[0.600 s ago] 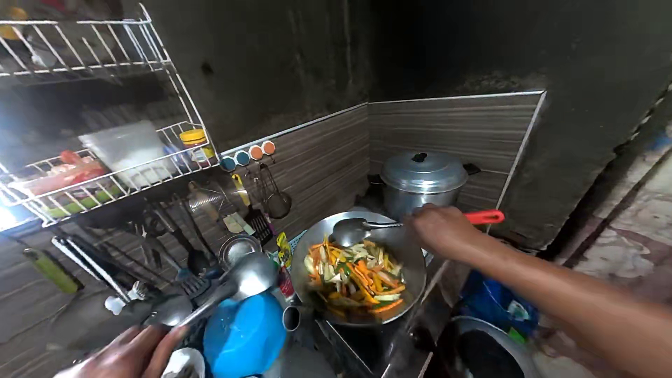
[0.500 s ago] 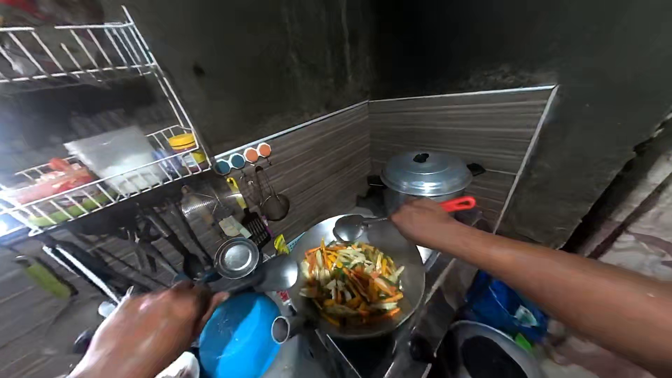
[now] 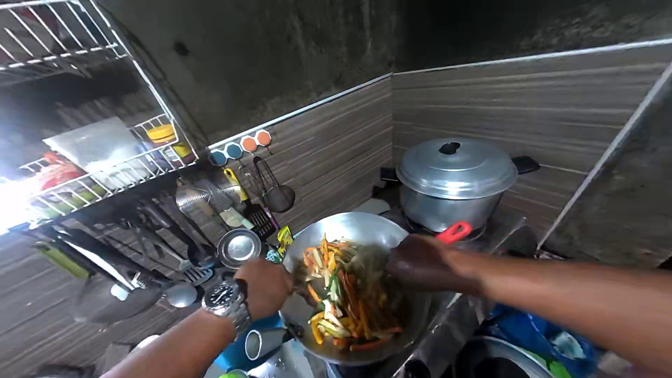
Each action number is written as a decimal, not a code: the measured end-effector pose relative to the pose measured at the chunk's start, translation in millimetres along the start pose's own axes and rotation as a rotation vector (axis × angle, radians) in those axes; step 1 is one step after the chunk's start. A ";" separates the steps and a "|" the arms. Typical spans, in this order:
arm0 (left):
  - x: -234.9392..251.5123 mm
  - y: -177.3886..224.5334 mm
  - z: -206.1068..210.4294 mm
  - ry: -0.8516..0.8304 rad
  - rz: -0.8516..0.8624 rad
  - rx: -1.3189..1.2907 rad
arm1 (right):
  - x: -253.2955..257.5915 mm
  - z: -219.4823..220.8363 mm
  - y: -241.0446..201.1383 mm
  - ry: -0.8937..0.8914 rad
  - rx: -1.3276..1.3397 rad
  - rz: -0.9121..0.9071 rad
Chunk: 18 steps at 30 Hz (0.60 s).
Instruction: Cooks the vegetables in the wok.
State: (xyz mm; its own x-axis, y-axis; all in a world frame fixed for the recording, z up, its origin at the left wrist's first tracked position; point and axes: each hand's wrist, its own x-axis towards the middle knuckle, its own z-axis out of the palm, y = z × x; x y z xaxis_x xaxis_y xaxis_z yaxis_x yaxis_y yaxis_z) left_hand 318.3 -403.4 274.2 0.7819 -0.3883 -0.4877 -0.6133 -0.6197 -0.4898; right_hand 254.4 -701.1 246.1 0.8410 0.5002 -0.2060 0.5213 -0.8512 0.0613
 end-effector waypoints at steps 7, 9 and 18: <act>-13.1 -35.9 -27.5 0.189 -0.078 -0.080 | 4.7 -41.9 -8.8 0.249 -0.042 -0.038; -28.2 -48.2 -41.4 0.227 -0.129 -0.031 | 5.0 -71.6 -16.2 0.198 -0.224 -0.049; -4.2 -23.6 -20.2 -0.030 -0.077 0.063 | 27.3 -60.3 1.7 -0.081 -0.288 0.345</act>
State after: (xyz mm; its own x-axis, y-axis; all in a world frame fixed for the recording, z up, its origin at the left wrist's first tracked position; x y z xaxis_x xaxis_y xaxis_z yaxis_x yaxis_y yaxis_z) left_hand 331.8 -400.9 302.4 0.8236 -0.3203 -0.4681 -0.5584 -0.6025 -0.5702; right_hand 287.0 -679.3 299.4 0.9644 0.1715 -0.2011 0.2415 -0.8810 0.4068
